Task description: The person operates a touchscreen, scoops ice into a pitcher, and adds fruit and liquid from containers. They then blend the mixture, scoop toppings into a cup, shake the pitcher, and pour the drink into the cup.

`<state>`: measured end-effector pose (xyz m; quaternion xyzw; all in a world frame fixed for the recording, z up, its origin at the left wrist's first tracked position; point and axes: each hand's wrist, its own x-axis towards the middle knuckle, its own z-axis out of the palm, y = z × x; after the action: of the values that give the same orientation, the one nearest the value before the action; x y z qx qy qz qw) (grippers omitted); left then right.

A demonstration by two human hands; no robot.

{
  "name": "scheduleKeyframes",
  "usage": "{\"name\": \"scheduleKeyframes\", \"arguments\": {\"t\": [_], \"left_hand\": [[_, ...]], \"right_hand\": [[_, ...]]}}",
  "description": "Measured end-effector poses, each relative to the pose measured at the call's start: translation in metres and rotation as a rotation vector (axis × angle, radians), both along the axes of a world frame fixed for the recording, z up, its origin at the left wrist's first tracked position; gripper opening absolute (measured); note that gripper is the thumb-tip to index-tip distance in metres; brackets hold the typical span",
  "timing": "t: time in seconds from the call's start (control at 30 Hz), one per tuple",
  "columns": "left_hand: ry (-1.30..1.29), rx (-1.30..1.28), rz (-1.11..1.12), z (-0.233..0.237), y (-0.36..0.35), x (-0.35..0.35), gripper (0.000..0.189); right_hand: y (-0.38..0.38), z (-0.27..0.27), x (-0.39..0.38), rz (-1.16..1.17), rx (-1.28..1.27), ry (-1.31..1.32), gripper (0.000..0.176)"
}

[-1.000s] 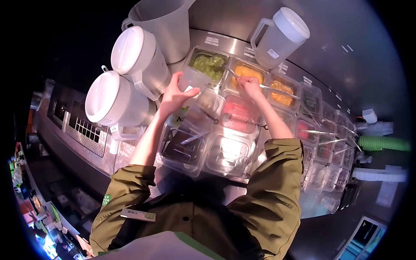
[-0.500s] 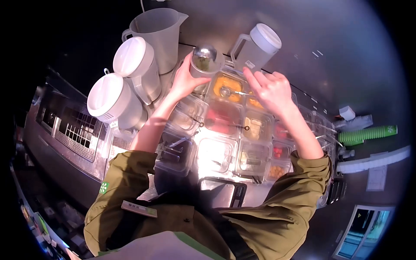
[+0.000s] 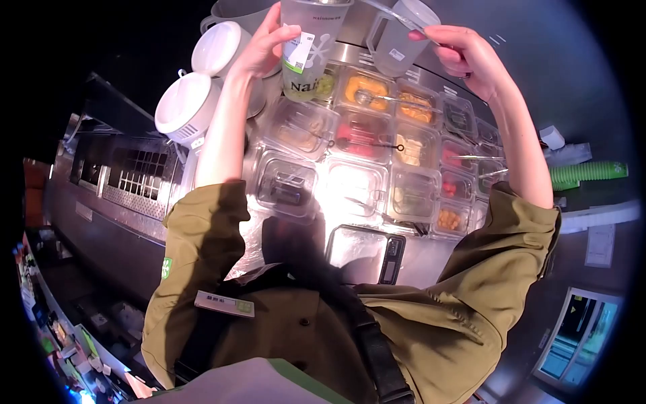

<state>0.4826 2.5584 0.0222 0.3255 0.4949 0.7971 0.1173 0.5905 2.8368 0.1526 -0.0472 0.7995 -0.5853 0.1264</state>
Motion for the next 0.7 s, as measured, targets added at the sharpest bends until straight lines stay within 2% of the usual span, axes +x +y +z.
{"name": "scheduleKeyframes", "arguments": {"t": [0.03,0.13,0.23,0.3,0.33,0.37,0.4,0.43,0.47,0.5,0.57,0.6,0.67,0.7], "left_hand": [[-0.065,0.114,-0.020,0.009,0.001,0.014,0.075],[-0.095,0.166,0.110,-0.013,-0.009,0.023,0.068],[-0.084,0.137,0.147,-0.043,-0.027,0.067,0.067],[-0.176,0.117,0.163,-0.063,-0.042,0.112,0.072],[-0.254,0.126,0.141,-0.079,-0.048,0.129,0.093],[-0.293,0.144,0.205,-0.091,-0.050,0.154,0.081],[-0.451,0.159,0.036,-0.151,-0.047,0.174,0.071],[-0.344,0.142,0.043,-0.169,-0.050,0.181,0.066],[-0.238,0.130,0.054,-0.164,-0.053,0.190,0.062],[-0.254,0.129,-0.018,-0.161,-0.065,0.202,0.064],[-0.287,0.120,-0.160,-0.110,-0.092,0.221,0.067],[-0.304,0.134,-0.091,-0.111,-0.099,0.223,0.068],[-0.338,0.201,-0.100,-0.115,-0.104,0.216,0.068],[-0.352,0.218,-0.161,-0.115,-0.103,0.213,0.069]], "right_hand": [[0.001,-0.007,-0.002,0.010,-0.151,-0.058,0.026],[0.003,-0.035,-0.016,-0.039,-0.411,-0.062,0.026],[0.001,-0.090,-0.056,-0.171,-0.039,0.040,0.027],[-0.003,-0.169,-0.106,-0.094,0.330,0.186,0.029],[-0.005,-0.219,-0.130,-0.107,0.523,0.227,0.030],[-0.006,-0.260,-0.154,-0.104,0.715,0.281,0.031],[-0.016,-0.275,-0.157,0.016,0.855,0.203,0.034],[-0.017,-0.299,-0.162,0.097,0.938,0.255,0.033],[-0.028,-0.306,-0.154,0.141,0.951,0.357,0.032],[-0.045,-0.317,-0.154,0.183,0.931,0.470,0.032],[-0.068,-0.329,-0.151,0.183,0.876,0.663,0.031],[-0.083,-0.328,-0.147,0.154,0.843,0.766,0.030],[-0.113,-0.324,-0.119,0.173,0.770,0.829,0.030],[-0.123,-0.329,-0.106,0.253,0.781,0.763,0.030]]}}
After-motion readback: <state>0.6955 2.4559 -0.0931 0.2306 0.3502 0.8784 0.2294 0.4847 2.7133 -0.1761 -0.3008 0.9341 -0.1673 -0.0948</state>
